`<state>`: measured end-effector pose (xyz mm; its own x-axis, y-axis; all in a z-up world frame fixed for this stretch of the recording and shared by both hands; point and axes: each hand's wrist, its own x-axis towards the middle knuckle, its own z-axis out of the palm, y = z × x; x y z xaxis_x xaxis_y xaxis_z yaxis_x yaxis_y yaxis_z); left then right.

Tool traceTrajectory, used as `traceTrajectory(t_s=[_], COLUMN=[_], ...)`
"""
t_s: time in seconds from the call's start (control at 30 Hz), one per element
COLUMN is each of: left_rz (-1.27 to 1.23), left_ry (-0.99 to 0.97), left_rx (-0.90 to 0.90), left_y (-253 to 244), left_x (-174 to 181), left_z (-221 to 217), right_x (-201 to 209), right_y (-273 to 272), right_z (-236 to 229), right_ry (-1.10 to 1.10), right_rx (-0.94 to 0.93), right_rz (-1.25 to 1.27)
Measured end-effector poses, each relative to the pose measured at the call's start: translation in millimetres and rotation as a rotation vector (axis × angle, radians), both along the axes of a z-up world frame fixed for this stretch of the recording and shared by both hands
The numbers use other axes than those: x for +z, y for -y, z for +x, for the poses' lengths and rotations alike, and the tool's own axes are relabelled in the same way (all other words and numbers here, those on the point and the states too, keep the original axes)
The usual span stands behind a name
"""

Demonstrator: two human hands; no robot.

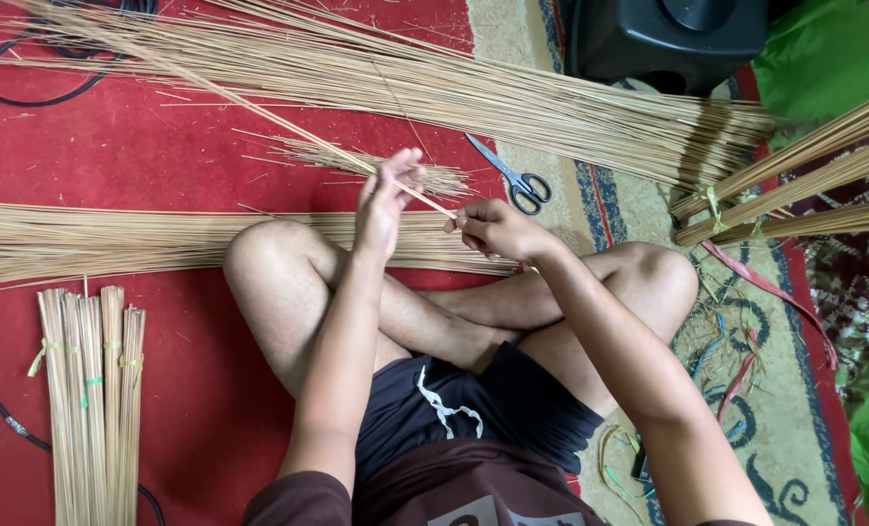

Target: Trimming long wooden sticks to a uniform length using scissors while sitting on the floor.

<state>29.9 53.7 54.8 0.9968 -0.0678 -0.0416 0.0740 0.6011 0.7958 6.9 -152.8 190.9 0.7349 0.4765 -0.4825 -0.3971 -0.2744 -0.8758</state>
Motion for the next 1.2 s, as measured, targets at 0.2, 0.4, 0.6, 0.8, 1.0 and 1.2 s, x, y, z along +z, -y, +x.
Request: traceTrajectory(t_s=[0.2, 0.4, 0.6, 0.8, 1.0, 1.2], left_rz=[0.110, 0.146, 0.194, 0.924, 1.404, 1.875], left_ry=[0.002, -0.050, -0.118, -0.122, 0.855, 0.835], left_rx=[-0.106, 0.033, 0.164, -0.157, 0.249, -0.067], left_y=[17.3, -1.6, -11.0, 5.6, 27.9, 17.5], left_x=[1.6, -3.4, -3.0, -9.9, 15.5, 50.9], left_z=[-10.4, -2.5, -0.9, -18.2, -18.0, -19.9], right_x=[-11.7, -17.7, -51.0, -120.2, -114.1, -64.8], right_y=[12.2, 28.2, 89.9, 126.1, 112.1, 106.6], right_z=[5.9, 15.5, 16.3, 16.6, 9.5, 4.4], right_ry=[0.042, 0.248, 0.245, 0.143, 0.170, 0.106], right_rx=[0.011, 0.196, 0.158, 0.015, 0.067, 0.100], right_rz=[0.008, -0.389, -0.340, -0.389, -0.388, -0.223])
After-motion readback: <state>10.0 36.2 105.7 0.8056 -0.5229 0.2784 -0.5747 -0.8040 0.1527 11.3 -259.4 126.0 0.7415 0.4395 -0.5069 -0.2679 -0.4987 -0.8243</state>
